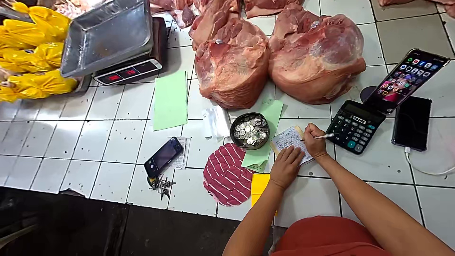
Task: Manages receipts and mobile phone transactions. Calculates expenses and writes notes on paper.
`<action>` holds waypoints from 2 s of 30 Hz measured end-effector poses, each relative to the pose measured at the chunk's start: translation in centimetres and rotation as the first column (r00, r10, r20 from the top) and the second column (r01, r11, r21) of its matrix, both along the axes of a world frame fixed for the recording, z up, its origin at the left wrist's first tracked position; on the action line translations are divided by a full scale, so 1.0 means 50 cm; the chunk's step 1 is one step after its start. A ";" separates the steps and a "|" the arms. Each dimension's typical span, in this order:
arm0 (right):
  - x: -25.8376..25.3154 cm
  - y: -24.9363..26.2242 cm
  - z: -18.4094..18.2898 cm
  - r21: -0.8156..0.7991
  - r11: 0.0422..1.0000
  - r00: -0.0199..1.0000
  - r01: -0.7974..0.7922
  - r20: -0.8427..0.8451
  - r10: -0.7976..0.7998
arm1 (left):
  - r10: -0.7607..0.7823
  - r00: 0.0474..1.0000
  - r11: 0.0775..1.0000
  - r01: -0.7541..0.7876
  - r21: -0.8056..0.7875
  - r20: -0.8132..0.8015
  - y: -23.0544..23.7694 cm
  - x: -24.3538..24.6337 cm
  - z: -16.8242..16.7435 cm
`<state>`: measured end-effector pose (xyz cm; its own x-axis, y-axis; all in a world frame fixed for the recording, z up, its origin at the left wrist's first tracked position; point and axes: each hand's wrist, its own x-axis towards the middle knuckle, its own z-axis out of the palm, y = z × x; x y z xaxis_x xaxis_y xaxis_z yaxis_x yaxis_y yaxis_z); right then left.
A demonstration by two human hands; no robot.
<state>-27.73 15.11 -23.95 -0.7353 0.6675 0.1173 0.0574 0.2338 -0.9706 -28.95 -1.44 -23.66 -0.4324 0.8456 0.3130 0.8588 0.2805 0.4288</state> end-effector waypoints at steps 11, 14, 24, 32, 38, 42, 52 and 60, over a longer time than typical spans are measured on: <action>0.007 -0.017 0.002 0.294 0.956 0.994 -0.014 0.107 -0.018 | 0.011 0.999 1.000 -0.010 0.013 -0.033 0.002 0.000 -0.002; 0.007 -0.019 0.002 0.358 0.926 0.982 0.123 0.093 -0.166 | 0.010 0.999 1.000 -0.009 0.012 -0.035 0.002 0.002 -0.003; 0.048 0.030 0.089 -0.216 0.961 0.972 -0.173 0.119 0.202 | -0.003 0.999 0.999 0.005 0.038 -0.054 0.007 0.000 -0.012; 0.184 0.210 0.182 0.315 0.944 0.825 -0.099 0.556 -0.099 | -0.102 0.993 0.991 0.107 -0.086 0.054 0.008 -0.004 0.036; 0.200 0.324 0.165 0.394 0.914 0.714 0.099 0.611 -0.341 | 0.216 0.968 0.835 -0.116 -0.537 0.127 0.108 0.059 0.125; 0.211 0.333 0.160 0.145 0.973 0.666 0.178 0.711 -0.228 | 0.226 0.973 0.856 -0.178 -0.485 0.041 0.113 0.090 0.072; 0.160 0.321 0.158 -0.003 0.997 0.641 -0.071 0.766 0.049 | -0.136 0.985 0.946 0.160 -0.282 0.103 0.027 0.010 0.038; 0.238 0.244 0.165 0.302 0.894 0.630 -0.331 0.776 -0.029 | 0.048 0.994 0.978 -0.027 -0.209 0.100 0.039 0.063 0.022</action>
